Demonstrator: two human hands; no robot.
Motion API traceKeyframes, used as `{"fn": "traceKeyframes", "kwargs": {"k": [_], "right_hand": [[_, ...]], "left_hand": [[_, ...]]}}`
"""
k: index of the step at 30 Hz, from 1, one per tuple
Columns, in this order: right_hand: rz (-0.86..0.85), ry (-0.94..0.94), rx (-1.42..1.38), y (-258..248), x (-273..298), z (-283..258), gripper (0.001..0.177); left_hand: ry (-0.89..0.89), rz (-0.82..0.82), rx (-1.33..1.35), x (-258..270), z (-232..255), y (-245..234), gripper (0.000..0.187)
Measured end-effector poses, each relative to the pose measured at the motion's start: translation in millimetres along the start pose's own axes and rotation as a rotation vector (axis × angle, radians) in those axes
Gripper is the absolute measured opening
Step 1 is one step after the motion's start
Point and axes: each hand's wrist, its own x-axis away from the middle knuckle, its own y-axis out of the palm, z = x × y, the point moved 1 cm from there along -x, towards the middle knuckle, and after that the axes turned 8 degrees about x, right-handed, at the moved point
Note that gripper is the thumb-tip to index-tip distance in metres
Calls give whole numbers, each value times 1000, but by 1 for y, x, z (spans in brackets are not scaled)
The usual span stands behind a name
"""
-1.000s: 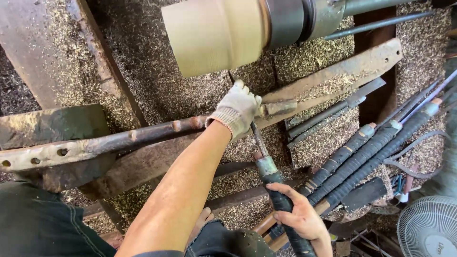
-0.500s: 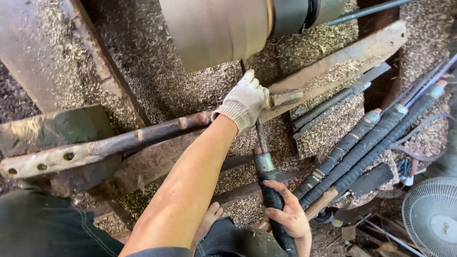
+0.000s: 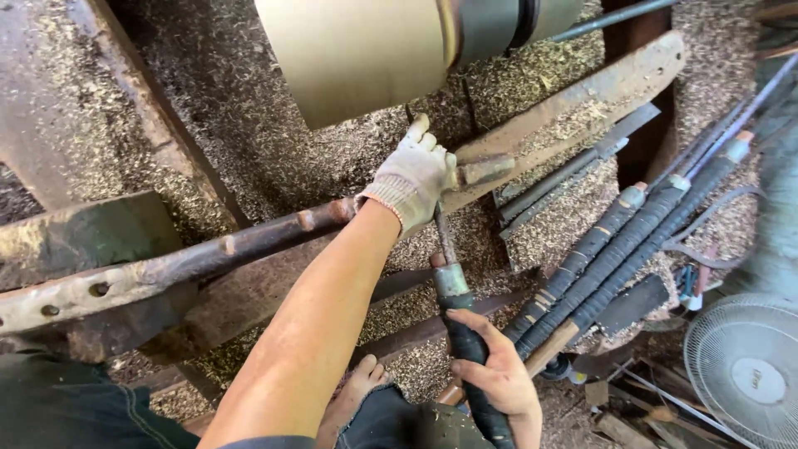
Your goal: The person shapes a wooden workpiece on a spinning lathe, bracing a chisel on the tool rest and cutting the rotating wood with both hands. Near the end the person stops the lathe, lifts the shaped wooden piece off the machine, and sets it aside.
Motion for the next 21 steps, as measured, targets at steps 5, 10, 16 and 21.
{"fn": "traceKeyframes", "kwargs": {"k": [5, 10, 16, 21], "right_hand": [[-48, 35, 17, -18, 1, -9, 72], [-142, 65, 71, -44, -5, -18, 71], [-227, 105, 170, -76, -19, -21, 72], [-288, 106, 202, -96, -27, -17, 72]], "left_hand": [[-86, -148, 2, -5, 4, -12, 35], [-160, -183, 51, -5, 3, -10, 40], [-170, -164, 86, -2, 5, -16, 31], [-175, -254, -17, 2, 8, -26, 35]]}}
